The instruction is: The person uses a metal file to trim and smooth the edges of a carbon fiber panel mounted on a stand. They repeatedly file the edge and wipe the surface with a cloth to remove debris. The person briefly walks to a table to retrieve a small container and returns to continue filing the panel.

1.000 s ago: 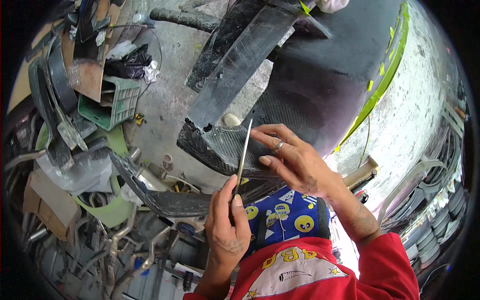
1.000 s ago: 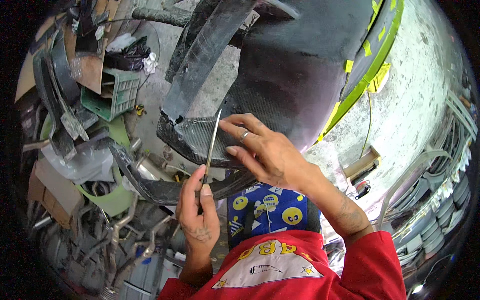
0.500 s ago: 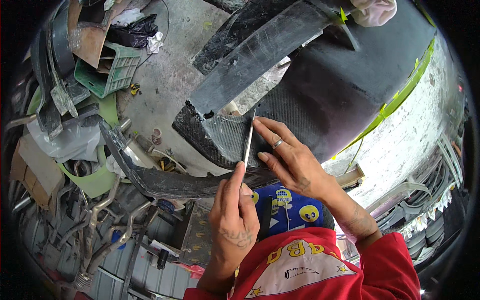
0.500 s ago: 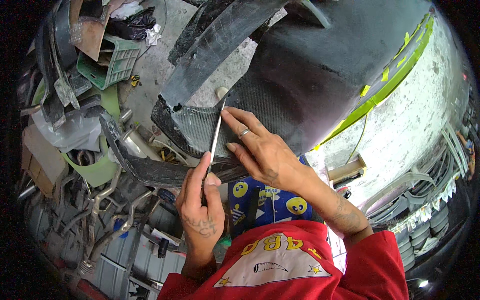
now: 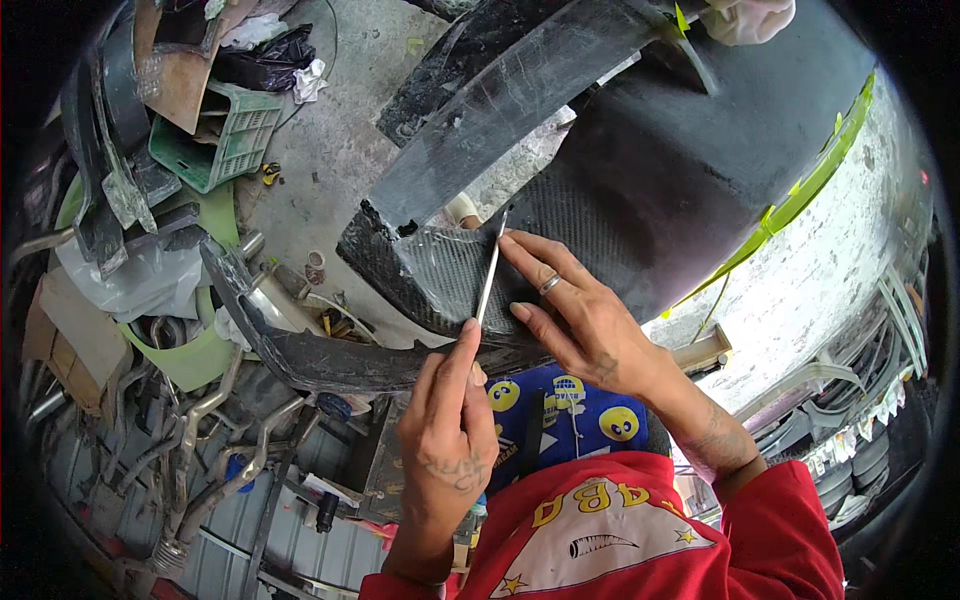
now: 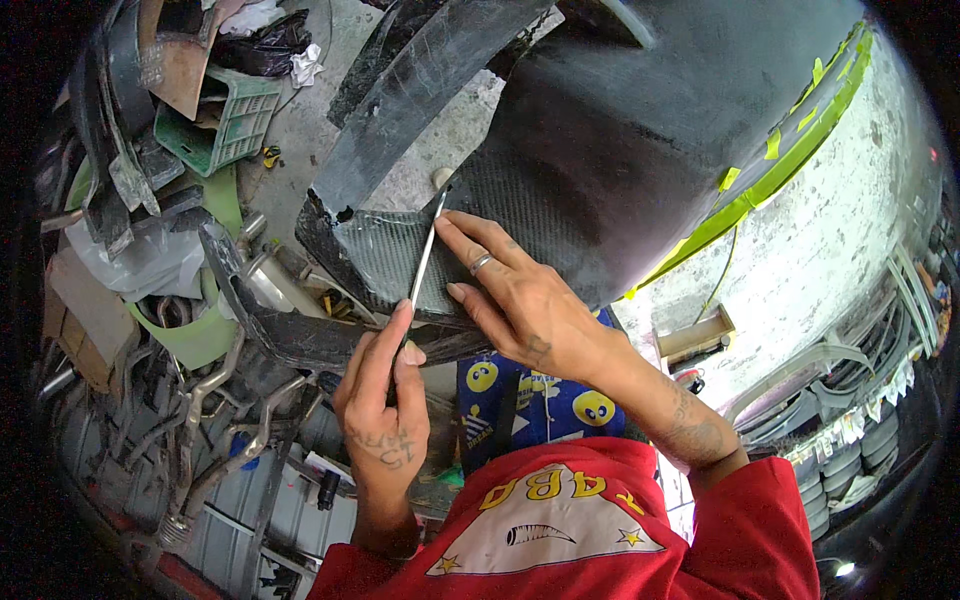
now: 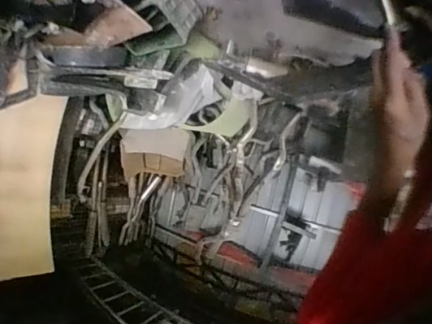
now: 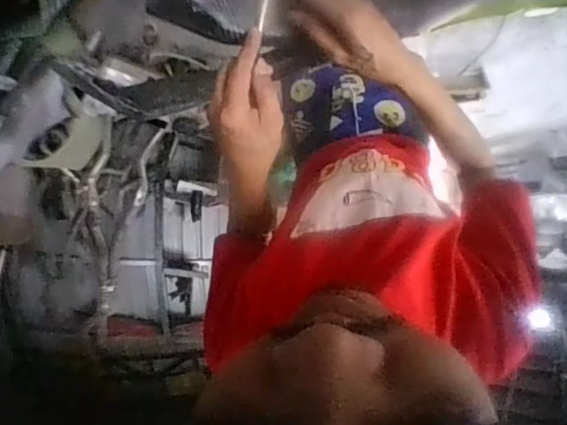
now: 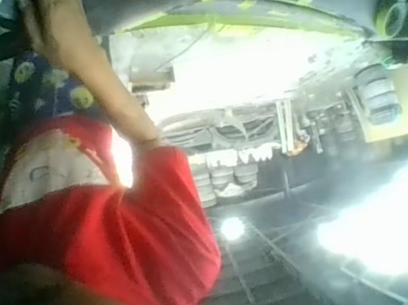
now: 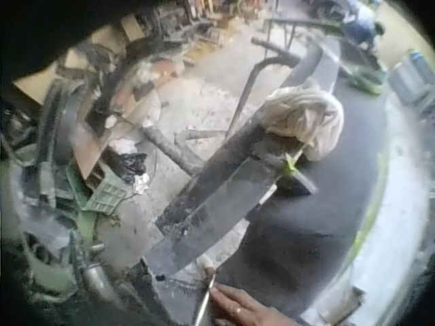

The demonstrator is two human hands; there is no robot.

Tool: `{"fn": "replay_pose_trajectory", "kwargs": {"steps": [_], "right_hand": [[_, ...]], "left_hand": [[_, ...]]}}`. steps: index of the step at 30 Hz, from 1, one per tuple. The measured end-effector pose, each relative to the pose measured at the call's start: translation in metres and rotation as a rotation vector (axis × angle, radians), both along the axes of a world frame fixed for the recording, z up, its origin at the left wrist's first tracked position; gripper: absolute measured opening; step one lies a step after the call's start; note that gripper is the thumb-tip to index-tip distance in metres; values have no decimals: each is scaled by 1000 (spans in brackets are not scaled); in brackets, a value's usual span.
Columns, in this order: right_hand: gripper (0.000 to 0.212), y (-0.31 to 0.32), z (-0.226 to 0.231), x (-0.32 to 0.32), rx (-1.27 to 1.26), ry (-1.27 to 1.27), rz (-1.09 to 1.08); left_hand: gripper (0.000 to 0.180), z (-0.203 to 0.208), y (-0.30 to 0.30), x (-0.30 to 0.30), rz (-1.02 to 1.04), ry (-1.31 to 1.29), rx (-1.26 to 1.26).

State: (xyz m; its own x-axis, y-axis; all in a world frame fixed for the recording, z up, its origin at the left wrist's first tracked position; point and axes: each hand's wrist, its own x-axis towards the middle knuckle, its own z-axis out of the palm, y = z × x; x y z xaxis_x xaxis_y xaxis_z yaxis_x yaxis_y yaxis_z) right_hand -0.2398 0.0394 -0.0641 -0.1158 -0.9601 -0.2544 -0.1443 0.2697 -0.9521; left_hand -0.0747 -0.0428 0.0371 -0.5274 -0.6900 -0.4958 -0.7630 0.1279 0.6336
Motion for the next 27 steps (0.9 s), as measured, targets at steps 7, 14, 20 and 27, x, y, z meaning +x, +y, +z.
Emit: {"fn": "replay_pose_trajectory", "kwargs": {"steps": [7, 14, 20, 27], "right_hand": [[62, 2, 1, 1, 23, -4, 4], [63, 0, 0, 2, 7, 16, 3], [67, 1, 1, 1, -4, -9, 6], [72, 4, 5, 3, 48, -19, -43]], "left_hand": [[43, 1, 1, -5, 75, -16, 26], [45, -6, 4, 6, -13, 37, -46], [44, -7, 11, 7, 58, 37, -16], [44, -14, 4, 6, 30, 90, 22]]}}
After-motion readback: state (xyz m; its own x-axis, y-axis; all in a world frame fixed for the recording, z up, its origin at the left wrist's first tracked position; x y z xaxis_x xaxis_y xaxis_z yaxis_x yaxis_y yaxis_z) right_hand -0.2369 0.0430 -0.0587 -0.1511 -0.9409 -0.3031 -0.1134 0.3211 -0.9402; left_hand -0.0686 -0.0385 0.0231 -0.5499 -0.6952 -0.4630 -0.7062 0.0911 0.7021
